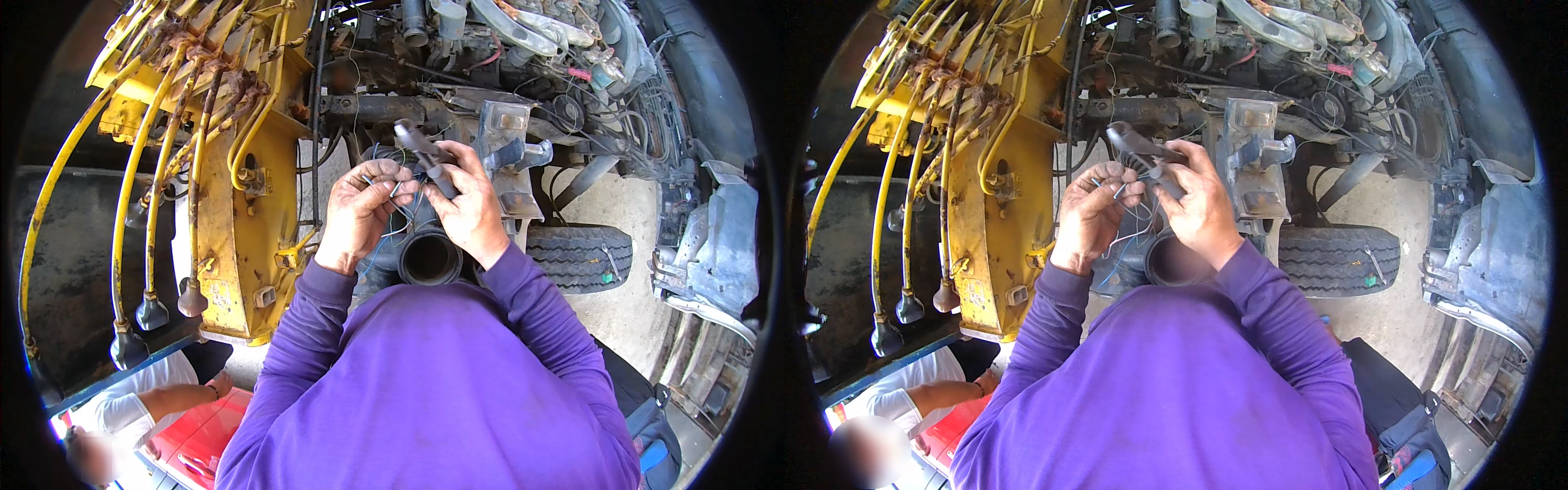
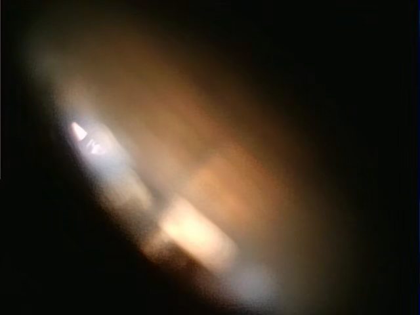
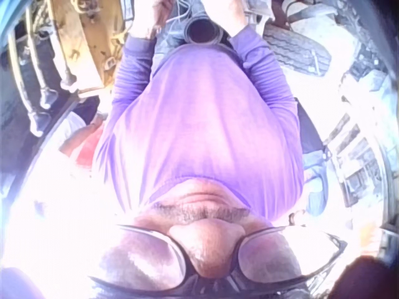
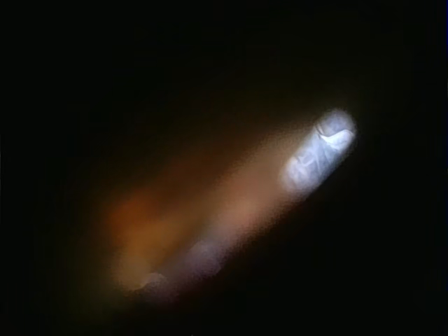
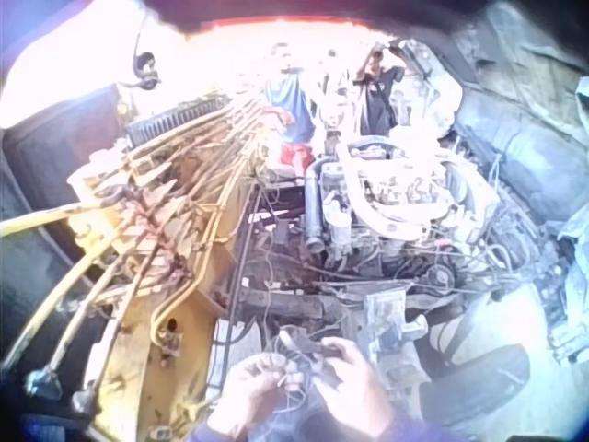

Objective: The person works on a vehicle's engine wiring, stripping wire ends with pliers, twisting wires together, and securing connections with electrical tape. The person repeatedly reaches into the engine bay to adjust and tape the wiring harness.

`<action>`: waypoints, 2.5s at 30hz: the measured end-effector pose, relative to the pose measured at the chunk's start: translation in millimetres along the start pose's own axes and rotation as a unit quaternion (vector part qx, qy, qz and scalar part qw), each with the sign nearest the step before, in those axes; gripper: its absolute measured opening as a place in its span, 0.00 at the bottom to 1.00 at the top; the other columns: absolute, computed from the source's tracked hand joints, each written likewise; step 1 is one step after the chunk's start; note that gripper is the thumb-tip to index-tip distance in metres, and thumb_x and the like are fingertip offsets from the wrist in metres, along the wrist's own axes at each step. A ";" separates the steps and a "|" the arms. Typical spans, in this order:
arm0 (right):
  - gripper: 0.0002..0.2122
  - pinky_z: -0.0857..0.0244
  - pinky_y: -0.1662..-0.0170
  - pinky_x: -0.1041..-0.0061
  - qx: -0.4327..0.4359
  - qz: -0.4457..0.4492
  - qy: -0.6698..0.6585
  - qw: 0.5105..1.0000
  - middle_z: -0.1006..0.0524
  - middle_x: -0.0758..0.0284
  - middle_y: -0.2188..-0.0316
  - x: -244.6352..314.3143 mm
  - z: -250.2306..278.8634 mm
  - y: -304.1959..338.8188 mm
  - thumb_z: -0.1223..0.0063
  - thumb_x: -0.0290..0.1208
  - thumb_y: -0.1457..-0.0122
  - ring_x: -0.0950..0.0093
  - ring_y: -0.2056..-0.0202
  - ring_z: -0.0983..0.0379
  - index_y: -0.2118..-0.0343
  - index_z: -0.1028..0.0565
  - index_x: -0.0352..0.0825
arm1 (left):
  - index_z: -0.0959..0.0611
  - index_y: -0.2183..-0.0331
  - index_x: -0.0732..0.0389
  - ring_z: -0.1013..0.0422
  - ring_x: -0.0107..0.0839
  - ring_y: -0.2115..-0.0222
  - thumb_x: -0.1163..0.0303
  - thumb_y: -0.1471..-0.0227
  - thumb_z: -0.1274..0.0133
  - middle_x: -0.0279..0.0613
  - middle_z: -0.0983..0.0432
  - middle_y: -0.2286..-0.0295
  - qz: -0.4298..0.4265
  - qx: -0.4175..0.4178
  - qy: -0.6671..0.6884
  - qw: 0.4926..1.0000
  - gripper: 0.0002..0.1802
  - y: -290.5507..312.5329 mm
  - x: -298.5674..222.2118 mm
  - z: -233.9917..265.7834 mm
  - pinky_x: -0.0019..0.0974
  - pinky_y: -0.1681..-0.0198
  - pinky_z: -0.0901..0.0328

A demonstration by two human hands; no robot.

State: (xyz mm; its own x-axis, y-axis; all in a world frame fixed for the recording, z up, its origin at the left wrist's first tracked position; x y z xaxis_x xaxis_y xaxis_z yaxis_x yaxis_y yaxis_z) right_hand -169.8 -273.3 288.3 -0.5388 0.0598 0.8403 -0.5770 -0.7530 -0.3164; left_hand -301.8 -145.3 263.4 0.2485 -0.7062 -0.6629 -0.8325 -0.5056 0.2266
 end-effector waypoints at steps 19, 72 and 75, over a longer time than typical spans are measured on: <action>0.14 0.39 0.38 0.56 0.093 -0.021 0.258 0.961 0.28 0.50 0.44 3.9 29.0 20.1 0.40 0.30 0.42 0.52 0.41 0.33 0.56 0.23 0.26 | 0.19 0.58 0.60 0.32 0.19 0.77 0.67 0.35 0.46 0.35 0.20 0.68 -0.012 -0.043 -0.104 0.994 0.08 -3.8 2.0 5.5 0.23 0.74 0.37; 0.12 0.34 0.49 0.58 0.141 -0.067 0.164 0.974 0.30 0.53 0.54 22.3 25.0 61.0 0.43 0.30 0.39 0.53 0.53 0.31 0.58 0.26 0.28 | 0.28 0.76 0.63 0.36 0.43 0.79 0.55 0.48 0.34 0.43 0.35 0.80 -0.206 -0.004 -0.622 0.756 0.25 18.7 -5.8 -31.4 0.43 0.74 0.39; 0.12 0.35 0.48 0.58 0.150 -0.079 0.143 0.975 0.31 0.53 0.54 21.5 25.8 65.5 0.44 0.30 0.38 0.52 0.53 0.31 0.58 0.27 0.27 | 0.30 0.79 0.62 0.39 0.40 0.81 0.57 0.50 0.31 0.41 0.38 0.83 -0.228 -0.009 -0.604 0.764 0.26 18.0 -0.2 -29.8 0.42 0.76 0.41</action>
State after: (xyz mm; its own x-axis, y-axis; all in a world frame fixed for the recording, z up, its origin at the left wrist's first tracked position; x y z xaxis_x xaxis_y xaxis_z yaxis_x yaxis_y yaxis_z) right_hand -203.4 -338.3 297.0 -0.6320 0.3389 0.6970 -0.4841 -0.8749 -0.0135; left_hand -302.1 -169.1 288.9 -0.1374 0.5114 -0.8483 -0.7858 -0.5777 -0.2209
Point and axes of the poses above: each hand's wrist, its own y-axis away from the middle knuckle, its own z-axis out of the back of the hand, x = y × z, the point moved 3 cm from there along -y, towards the middle knuckle
